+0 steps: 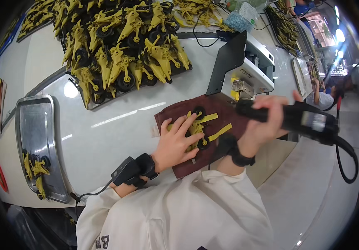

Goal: The person picks up a toy motorcycle from a pile, places it on a cloth, and uses a power tool on it before placing it onto a tray and repeating the process.

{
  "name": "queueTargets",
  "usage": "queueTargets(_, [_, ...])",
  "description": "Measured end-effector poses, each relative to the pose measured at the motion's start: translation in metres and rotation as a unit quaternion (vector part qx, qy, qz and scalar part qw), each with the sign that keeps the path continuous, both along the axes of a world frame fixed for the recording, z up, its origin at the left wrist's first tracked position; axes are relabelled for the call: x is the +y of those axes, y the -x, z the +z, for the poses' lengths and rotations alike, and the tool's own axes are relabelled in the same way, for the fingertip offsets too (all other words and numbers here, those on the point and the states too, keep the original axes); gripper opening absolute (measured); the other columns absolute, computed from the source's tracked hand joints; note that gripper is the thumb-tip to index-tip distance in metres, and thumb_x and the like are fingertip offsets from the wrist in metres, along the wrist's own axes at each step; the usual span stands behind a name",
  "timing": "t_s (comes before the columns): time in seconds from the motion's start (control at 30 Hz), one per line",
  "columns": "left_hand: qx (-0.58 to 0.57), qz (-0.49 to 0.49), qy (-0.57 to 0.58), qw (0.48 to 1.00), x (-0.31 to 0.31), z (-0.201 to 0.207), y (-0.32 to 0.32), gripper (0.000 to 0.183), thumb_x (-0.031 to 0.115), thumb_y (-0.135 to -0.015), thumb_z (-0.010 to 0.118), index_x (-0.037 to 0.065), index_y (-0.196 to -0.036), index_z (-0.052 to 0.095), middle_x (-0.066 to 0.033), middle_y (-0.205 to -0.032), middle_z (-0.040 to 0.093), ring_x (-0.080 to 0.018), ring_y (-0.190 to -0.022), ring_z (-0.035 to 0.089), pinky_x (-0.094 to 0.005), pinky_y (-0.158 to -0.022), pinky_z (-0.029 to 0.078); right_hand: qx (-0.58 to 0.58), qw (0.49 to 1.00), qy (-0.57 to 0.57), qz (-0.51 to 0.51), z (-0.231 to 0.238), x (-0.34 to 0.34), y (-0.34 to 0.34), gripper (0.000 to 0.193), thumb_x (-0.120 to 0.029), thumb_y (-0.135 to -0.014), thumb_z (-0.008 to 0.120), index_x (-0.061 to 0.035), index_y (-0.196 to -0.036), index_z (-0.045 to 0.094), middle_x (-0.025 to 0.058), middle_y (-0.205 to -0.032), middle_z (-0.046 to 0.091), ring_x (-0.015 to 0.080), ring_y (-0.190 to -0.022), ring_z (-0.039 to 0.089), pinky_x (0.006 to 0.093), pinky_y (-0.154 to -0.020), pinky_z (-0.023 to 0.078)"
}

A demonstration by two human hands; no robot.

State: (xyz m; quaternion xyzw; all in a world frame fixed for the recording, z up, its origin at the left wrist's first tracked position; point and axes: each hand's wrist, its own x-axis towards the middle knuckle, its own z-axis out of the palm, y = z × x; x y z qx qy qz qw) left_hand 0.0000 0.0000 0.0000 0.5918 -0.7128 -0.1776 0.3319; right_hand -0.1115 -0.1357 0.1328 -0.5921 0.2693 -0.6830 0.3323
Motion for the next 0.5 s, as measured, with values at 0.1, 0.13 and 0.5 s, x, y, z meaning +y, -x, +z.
queueTargets(0.1, [0.008, -0.011, 0.013, 1.0, -0.002, -0.002, -0.006, 0.044, 0.032, -0.067, 0.073, 0.025, -0.11, 0.063, -0.0135, -0.143, 0.036, -0.0315, -0.121, 0.041, -0.0545, -0.095, 0.028, -0.024, 0.996, 0.031, -0.074, 0.01, -0.023, 0.004, 0.046, -0.001, -0.079, 0.058, 0.005, -0.121, 0.039, 0.007, -0.065, 0.056, 0.0142, -0.054, 0.055, 0.0279, -0.064, 0.046])
queueTargets(0.13, [0.008, -0.01, 0.014, 1.0, -0.002, -0.002, -0.005, 0.045, 0.033, -0.067, 0.073, 0.025, -0.11, 0.063, -0.0136, -0.143, 0.036, -0.0316, -0.122, 0.041, -0.0546, -0.096, 0.028, 0.013, 0.992, 0.046, -0.115, 0.004, -0.033, 0.004, 0.048, 0.004, -0.076, 0.056, 0.0043, -0.121, 0.039, 0.0071, -0.064, 0.053, 0.0157, -0.051, 0.052, 0.0281, -0.054, 0.046])
queueTargets(0.5, [0.021, -0.029, 0.015, 0.999, 0.0, 0.002, -0.007, 0.05, 0.039, -0.067, 0.074, 0.023, -0.113, 0.062, -0.0142, -0.144, 0.034, -0.0321, -0.125, 0.039, -0.0564, -0.099, 0.026, 0.038, 0.99, -0.123, 0.053, -0.024, 0.052, 0.025, 0.049, -0.006, -0.08, 0.055, 0.0011, -0.123, 0.034, 0.0076, -0.064, 0.045, 0.0175, -0.048, 0.046, 0.0318, -0.051, 0.041])
